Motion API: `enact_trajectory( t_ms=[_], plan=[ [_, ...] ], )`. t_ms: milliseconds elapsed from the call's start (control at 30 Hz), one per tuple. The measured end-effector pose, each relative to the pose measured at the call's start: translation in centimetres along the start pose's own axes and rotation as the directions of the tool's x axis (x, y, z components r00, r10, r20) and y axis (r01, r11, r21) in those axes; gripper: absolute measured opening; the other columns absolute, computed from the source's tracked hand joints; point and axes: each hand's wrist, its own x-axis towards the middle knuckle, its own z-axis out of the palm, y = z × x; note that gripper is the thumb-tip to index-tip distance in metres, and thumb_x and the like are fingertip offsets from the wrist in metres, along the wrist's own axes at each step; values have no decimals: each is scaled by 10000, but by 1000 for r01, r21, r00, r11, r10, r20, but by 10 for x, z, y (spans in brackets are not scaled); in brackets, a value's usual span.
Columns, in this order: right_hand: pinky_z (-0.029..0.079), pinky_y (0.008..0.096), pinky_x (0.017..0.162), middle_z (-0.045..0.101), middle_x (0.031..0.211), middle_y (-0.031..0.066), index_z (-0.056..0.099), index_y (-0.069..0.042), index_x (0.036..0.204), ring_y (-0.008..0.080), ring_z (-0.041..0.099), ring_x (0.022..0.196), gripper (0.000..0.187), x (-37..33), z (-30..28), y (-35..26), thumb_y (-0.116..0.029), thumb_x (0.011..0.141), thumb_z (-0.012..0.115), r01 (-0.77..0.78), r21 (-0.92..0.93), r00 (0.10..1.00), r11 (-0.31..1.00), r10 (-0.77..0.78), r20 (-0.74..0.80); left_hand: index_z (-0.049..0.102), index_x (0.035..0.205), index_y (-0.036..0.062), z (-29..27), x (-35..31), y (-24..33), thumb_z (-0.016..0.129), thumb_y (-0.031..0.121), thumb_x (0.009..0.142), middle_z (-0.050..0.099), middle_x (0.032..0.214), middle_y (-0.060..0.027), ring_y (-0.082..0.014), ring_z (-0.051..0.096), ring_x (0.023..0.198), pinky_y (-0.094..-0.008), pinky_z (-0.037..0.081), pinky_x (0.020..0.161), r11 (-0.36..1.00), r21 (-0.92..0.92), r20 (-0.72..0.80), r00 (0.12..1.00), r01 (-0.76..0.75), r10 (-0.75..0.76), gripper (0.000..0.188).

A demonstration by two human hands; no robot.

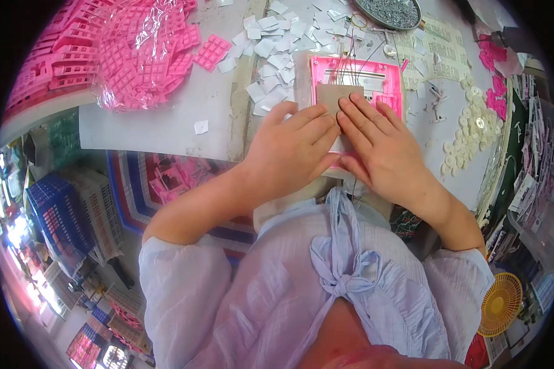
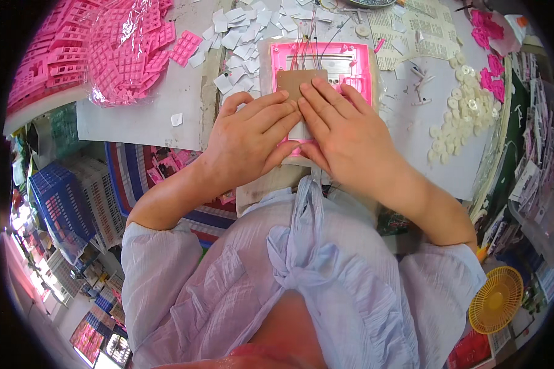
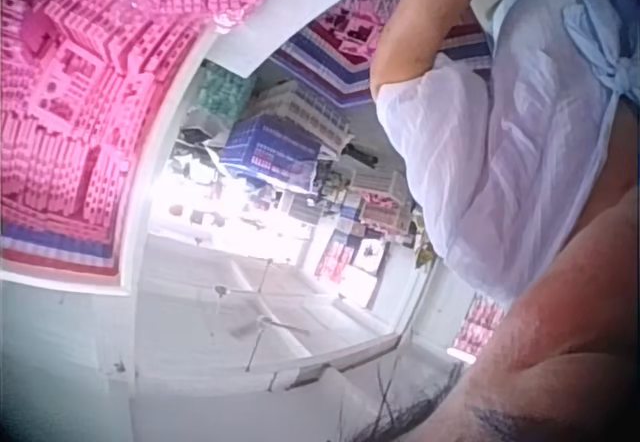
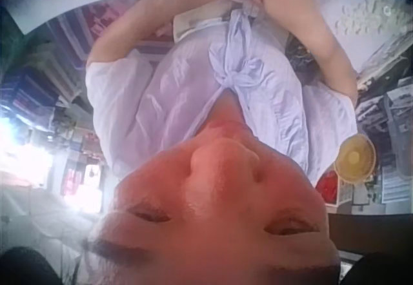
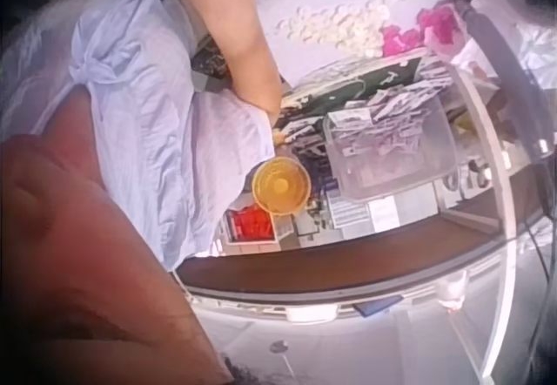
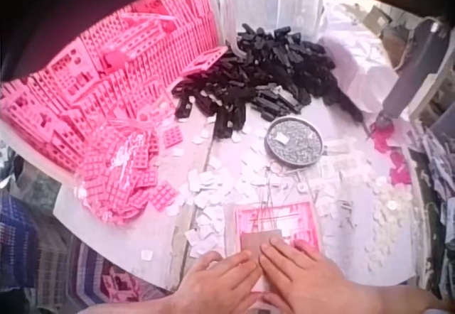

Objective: The user is assembling a pink plastic toy bank by installing internal components and casing using tools.

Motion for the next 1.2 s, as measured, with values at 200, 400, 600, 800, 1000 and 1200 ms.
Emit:
enact_trajectory(
  t_ms=[200,400,600,800,1000,1200],
  plan=[
    [365,499,1122,565,1395,229,623,67,1262,355,497,1334,554,9,-19,-4,-339,887,658,73,-110,994,991,-64,84,668,1197,87,-12,6,3,720,251,840,663,1218,-38,-184,593,1227,-402,428,926,999,40,102,995,3,-7,396],
    [384,495,1097,592,1348,260,651,103,1203,370,534,1288,557,3,-15,-4,-353,883,654,50,-65,999,997,-51,-7,744,976,74,-48,90,-55,715,222,839,720,867,-97,-279,700,820,-390,515,706,893,-448,230,971,47,65,204],
    [410,510,1064,578,1359,249,648,81,1193,373,536,1287,536,6,-9,-12,-303,823,710,41,-88,999,995,-42,-13,735,800,117,39,263,-137,561,238,859,729,860,-109,-373,678,812,-476,513,745,982,124,-338,924,-144,178,220],
    [418,495,1055,562,1373,243,629,79,1215,368,509,1313,549,-1,-7,-7,-296,822,712,8,-24,999,1000,-9,-49,744,840,112,61,298,-134,583,254,872,729,895,-98,-316,688,862,-455,501,757,899,414,-115,971,-145,209,217],
    [413,478,1054,563,1375,237,639,79,1212,360,493,1306,532,1,-5,-1,-312,853,680,50,-28,998,998,-51,-39,751,836,80,6,264,-112,621,265,856,741,928,-141,-306,695,911,-492,464,853,991,37,-149,981,128,-121,226],
    [435,447,1035,589,1326,244,669,65,1167,362,530,1226,458,1,-5,-1,-272,856,679,36,76,995,996,-29,-97,691,938,97,-47,81,-21,665,170,901,710,904,-78,-232,668,866,-414,422,888,960,-267,24,996,89,-86,86]
  ],
)
